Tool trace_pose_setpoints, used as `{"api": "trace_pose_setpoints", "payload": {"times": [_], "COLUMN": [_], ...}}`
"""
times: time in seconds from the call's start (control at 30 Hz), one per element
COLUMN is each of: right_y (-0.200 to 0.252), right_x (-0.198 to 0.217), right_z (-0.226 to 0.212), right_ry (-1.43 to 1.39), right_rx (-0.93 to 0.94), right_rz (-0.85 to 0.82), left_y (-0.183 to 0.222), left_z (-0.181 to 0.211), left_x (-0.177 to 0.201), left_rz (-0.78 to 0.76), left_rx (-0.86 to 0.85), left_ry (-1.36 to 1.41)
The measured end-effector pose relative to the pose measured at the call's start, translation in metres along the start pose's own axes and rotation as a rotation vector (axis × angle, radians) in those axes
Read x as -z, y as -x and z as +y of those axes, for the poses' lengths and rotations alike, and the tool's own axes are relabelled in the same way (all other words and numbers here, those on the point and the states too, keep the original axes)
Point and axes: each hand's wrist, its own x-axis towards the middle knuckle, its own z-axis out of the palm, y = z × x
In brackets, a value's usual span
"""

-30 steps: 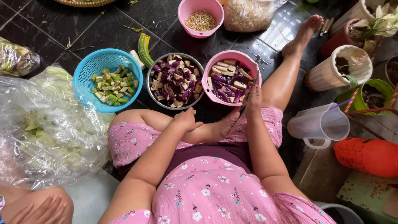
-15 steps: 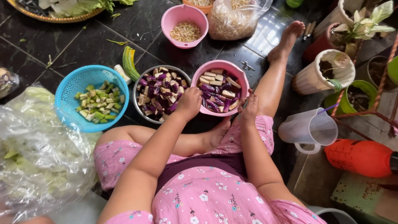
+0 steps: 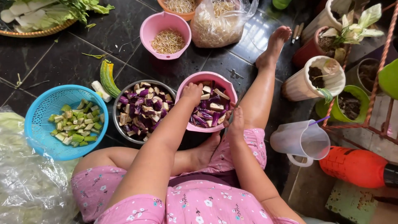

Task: Breaking eggplants into smaller pieces by hand and sorting them into bowls for food preparation.

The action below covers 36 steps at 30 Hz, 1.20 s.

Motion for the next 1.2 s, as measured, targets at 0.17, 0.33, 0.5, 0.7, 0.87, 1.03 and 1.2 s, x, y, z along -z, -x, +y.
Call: {"api": "trace_pose_setpoints", "payload": {"times": [0.17, 0.33, 0.5, 0.7, 0.87, 1.03, 1.2], "right_y": [0.008, 0.004, 0.006, 0.005, 0.005, 0.005, 0.008], "right_x": [-0.009, -0.002, -0.008, -0.005, -0.004, -0.003, -0.007], "right_z": [-0.011, -0.006, -0.010, -0.008, -0.009, -0.006, -0.014], "right_ry": [-0.011, -0.019, -0.022, -0.020, -0.045, -0.035, -0.037], "right_rx": [-0.033, -0.035, -0.025, -0.014, -0.031, -0.030, -0.036], "right_rz": [-0.011, -0.023, -0.056, -0.064, -0.075, -0.066, -0.040], "left_y": [0.031, 0.014, 0.018, 0.005, 0.038, 0.035, 0.075], "left_z": [0.012, -0.017, -0.019, -0.029, -0.006, -0.001, 0.032], "left_x": [0.039, 0.037, 0.070, 0.009, 0.017, -0.016, 0.069], "left_rz": [-0.077, 0.015, 0.126, 0.042, -0.199, -0.298, -0.294], "left_rx": [0.074, 0.116, 0.161, 0.030, -0.056, -0.054, 0.090], "left_ry": [0.169, 0.495, 0.622, 0.499, 0.181, -0.025, 0.414]}}
